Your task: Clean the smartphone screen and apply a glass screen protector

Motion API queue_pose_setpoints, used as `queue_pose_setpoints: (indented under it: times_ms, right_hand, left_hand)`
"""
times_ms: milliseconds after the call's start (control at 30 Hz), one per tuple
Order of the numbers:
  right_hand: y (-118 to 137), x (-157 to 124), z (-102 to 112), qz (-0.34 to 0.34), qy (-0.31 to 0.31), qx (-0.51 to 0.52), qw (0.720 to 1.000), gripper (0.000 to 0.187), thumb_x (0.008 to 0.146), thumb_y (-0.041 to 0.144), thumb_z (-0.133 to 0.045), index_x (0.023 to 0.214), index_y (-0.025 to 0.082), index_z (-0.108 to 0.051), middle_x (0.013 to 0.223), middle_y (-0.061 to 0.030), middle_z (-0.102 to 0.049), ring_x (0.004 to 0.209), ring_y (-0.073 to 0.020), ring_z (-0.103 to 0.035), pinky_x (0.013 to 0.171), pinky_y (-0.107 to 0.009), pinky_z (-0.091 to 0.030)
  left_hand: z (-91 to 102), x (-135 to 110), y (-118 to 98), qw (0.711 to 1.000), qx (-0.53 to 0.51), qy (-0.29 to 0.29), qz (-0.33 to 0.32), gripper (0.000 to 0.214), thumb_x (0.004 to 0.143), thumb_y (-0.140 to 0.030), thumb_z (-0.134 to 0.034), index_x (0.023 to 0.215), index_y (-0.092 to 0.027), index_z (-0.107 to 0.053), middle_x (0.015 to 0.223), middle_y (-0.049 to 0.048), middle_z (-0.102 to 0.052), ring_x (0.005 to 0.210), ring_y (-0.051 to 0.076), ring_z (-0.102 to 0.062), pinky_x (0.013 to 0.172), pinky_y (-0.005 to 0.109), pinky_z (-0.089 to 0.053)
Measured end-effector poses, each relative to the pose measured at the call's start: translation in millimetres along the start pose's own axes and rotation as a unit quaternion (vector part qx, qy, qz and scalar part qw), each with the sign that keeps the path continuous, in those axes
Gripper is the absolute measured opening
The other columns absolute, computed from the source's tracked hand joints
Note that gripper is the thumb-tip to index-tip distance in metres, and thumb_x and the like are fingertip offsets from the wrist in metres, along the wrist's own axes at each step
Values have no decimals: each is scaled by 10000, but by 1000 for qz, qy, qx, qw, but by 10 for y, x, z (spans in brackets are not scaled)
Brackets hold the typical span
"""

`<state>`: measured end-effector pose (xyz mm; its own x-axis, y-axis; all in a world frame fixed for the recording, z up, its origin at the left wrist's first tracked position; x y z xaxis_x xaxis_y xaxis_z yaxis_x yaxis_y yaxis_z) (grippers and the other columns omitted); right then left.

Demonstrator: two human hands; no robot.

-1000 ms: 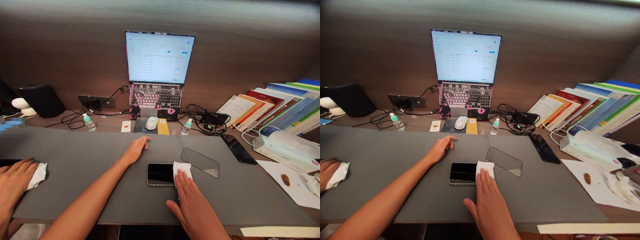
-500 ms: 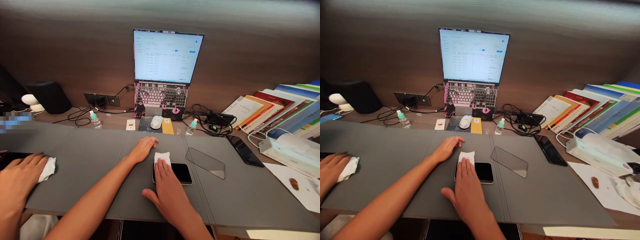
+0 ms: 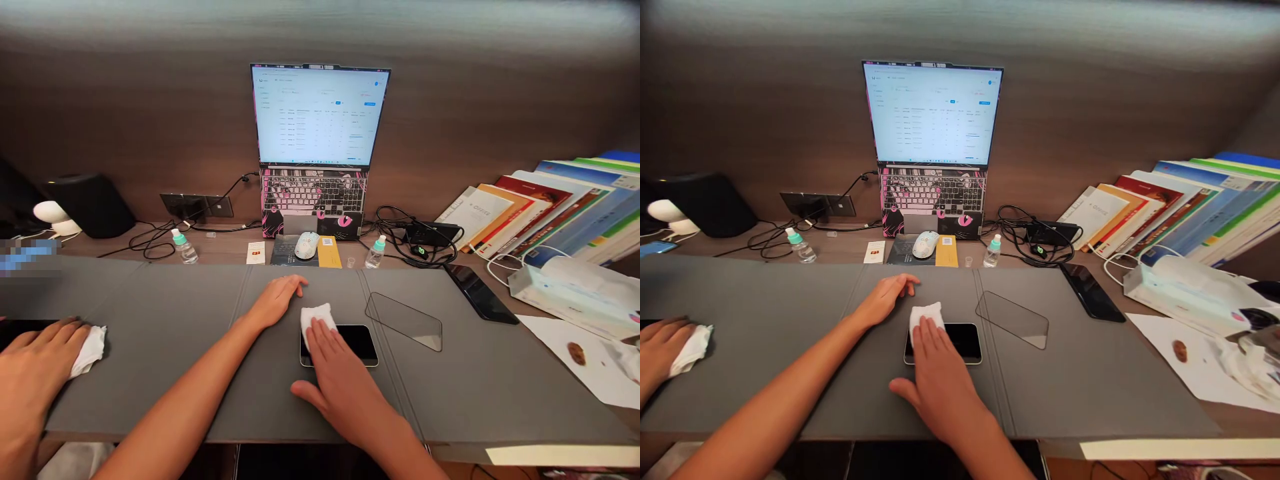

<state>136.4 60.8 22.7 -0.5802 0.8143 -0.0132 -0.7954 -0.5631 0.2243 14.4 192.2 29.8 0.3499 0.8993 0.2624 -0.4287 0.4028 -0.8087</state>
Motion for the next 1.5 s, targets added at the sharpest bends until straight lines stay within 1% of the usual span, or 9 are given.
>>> queue_pose_setpoints:
  times_ms: [133,233,467,600,800,1033,1200,1400,1500]
  right_hand:
    - [-396,-264,92,-41,-33,-24,998,749,1009,578,-398,1550,61,-363,1627,-203,-260,1515,-333,-253,1199,-543,-348]
    - [-580,-486,83,-67,-39,-42,996,701,1022,525,-397,1567,89,-330,1640,-165,-236,1519,-308,-248,1198,-522,-358]
    - [-608,-719,-15,-73,-47,-43,995,662,1023,467,-424,1580,129,-307,1641,-137,-228,1505,-315,-271,1191,-504,-377]
    - [-650,-538,46,-84,-16,-38,996,705,1024,509,-394,1565,62,-319,1642,-173,-207,1516,-323,-224,1206,-510,-340]
    - [-569,-322,133,-53,-3,-29,998,734,1018,513,-415,1567,39,-297,1639,-191,-215,1520,-313,-213,1215,-500,-320]
    - [-113,-136,-44,-33,-18,-29,999,819,989,569,-457,1546,-17,-321,1627,-246,-205,1512,-378,-200,1214,-531,-309]
    - [95,48,-78,-4,-58,7,998,823,999,576,-427,1548,-27,-314,1636,-242,-221,1524,-358,-197,1237,-494,-285]
    - [116,66,-158,1,-74,-7,997,553,1015,247,-418,1516,11,-410,1625,-202,-311,1518,-319,-258,1239,-474,-302]
    - [97,-33,-165,39,-52,0,998,592,916,73,-444,1508,53,-442,1619,-163,-347,1515,-279,-280,1237,-443,-314]
  left_hand:
    - [-84,-66,-202,994,62,75,-39,517,1046,-514,-274,1076,-200,-685,949,66,-689,960,237,-609,925,385,-444]
    - [-196,-213,-411,977,119,165,-66,419,951,-541,-535,1202,-223,-642,1061,70,-669,988,251,-596,888,388,-463]
    - [-356,-477,-602,955,164,232,-81,847,671,-593,-818,1388,-256,-519,1228,92,-591,1118,317,-557,957,434,-455]
    - [-395,-485,-527,948,187,250,-61,671,672,-428,-807,1264,-226,-564,1164,79,-574,1061,291,-556,895,401,-469]
    - [-402,-435,-465,947,190,254,-49,563,630,-412,-810,1092,-204,-564,1072,56,-563,994,268,-542,834,377,-468]
    - [-314,-491,-397,946,146,287,-23,676,628,-413,-828,1217,-227,-556,1135,59,-534,1096,290,-508,953,404,-448]
    - [-194,-527,-286,940,86,326,54,704,617,-243,-778,1258,-229,-488,1161,51,-502,1105,258,-502,982,392,-444]
    - [-147,-481,-244,933,13,349,84,667,662,-182,-684,1278,-239,-433,1099,20,-499,1028,193,-498,941,330,-431]
    - [-131,-460,-242,933,-6,352,74,639,663,-185,-686,1257,-239,-457,1065,15,-512,1009,191,-491,901,315,-433]
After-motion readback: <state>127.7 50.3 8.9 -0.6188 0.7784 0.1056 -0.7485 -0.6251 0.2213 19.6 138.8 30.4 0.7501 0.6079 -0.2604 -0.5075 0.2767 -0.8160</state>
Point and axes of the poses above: each hand's wrist, its own x-axis towards the middle knuckle, its own z-axis out of the back of the hand, y = z × x, the point moved 8 cm from there along x, towards the middle knuckle
